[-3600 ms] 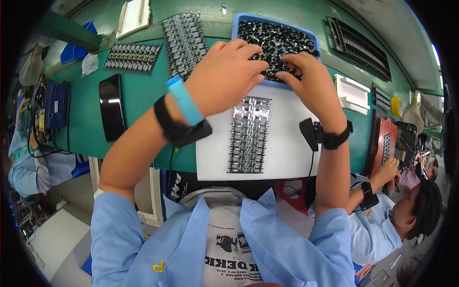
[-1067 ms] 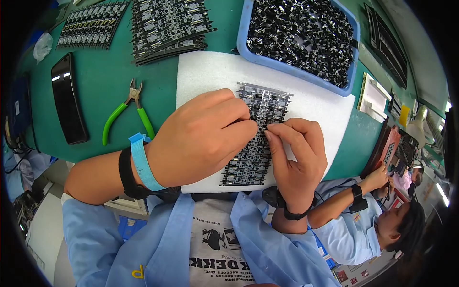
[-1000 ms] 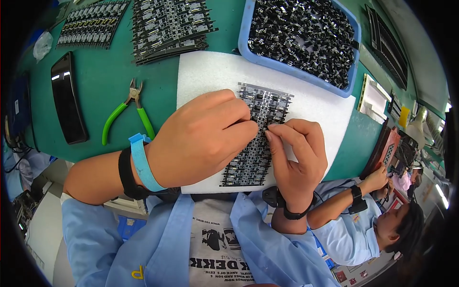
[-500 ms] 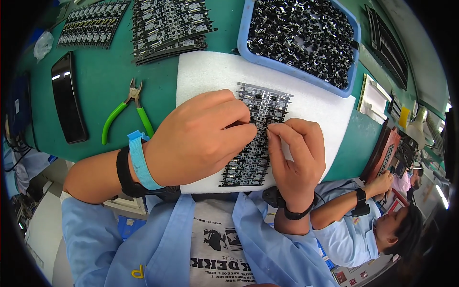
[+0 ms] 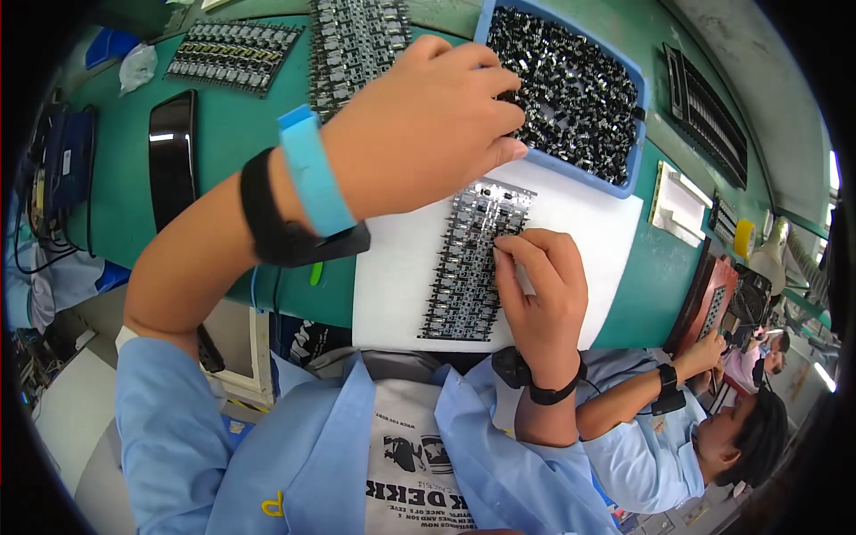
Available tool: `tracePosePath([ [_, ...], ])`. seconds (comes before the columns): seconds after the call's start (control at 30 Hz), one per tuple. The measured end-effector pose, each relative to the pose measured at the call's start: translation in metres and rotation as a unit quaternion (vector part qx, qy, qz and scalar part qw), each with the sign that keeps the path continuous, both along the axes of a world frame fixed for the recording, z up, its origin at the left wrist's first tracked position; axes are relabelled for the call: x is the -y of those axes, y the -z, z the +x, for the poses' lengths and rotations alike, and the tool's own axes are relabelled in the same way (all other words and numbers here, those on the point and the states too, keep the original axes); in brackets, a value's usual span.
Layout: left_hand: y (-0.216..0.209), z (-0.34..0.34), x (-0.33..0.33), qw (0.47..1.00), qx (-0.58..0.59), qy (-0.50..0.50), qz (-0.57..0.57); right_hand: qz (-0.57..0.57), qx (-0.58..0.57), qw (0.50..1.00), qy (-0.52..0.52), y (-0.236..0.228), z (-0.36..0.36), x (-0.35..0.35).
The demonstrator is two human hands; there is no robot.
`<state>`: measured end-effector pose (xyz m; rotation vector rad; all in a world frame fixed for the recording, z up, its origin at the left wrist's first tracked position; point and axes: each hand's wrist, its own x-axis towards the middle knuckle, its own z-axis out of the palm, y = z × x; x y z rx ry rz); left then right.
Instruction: The person picks up small black components from a blue tray and places them one by one onto a circuit board strip. After filling the strip, they set it aside and bring a new strip onto the work surface to repeat the process.
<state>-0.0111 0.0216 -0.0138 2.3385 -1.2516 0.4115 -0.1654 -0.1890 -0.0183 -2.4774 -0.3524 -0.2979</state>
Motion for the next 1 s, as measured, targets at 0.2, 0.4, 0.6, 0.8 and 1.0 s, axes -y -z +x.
tracePosePath([
  [0.2, 0.009, 0.001, 0.007, 0.999, -0.024, -0.013, 0.029, -0.028, 0.002, 1.000, 0.004, -0.005, 0.005, -0.002],
  [0.4, 0.011, 0.007, 0.007, 0.999, -0.039, -0.008, 0.000, -0.053, 0.005, 0.998, -0.026, -0.009, 0.009, -0.002],
  [0.6, 0.017, 0.007, 0.009, 0.997, -0.060, -0.009, -0.052, -0.071, 0.013, 0.997, -0.025, -0.009, 0.011, 0.000],
  [0.8, 0.023, 0.013, 0.014, 0.985, -0.068, -0.001, -0.156, -0.070, -0.004, 0.997, -0.037, -0.015, 0.015, 0.001],
  [1.0, 0.015, 0.005, 0.011, 0.979, -0.059, 0.023, -0.194, -0.094, 0.016, 0.993, -0.063, -0.016, 0.018, 0.000],
])
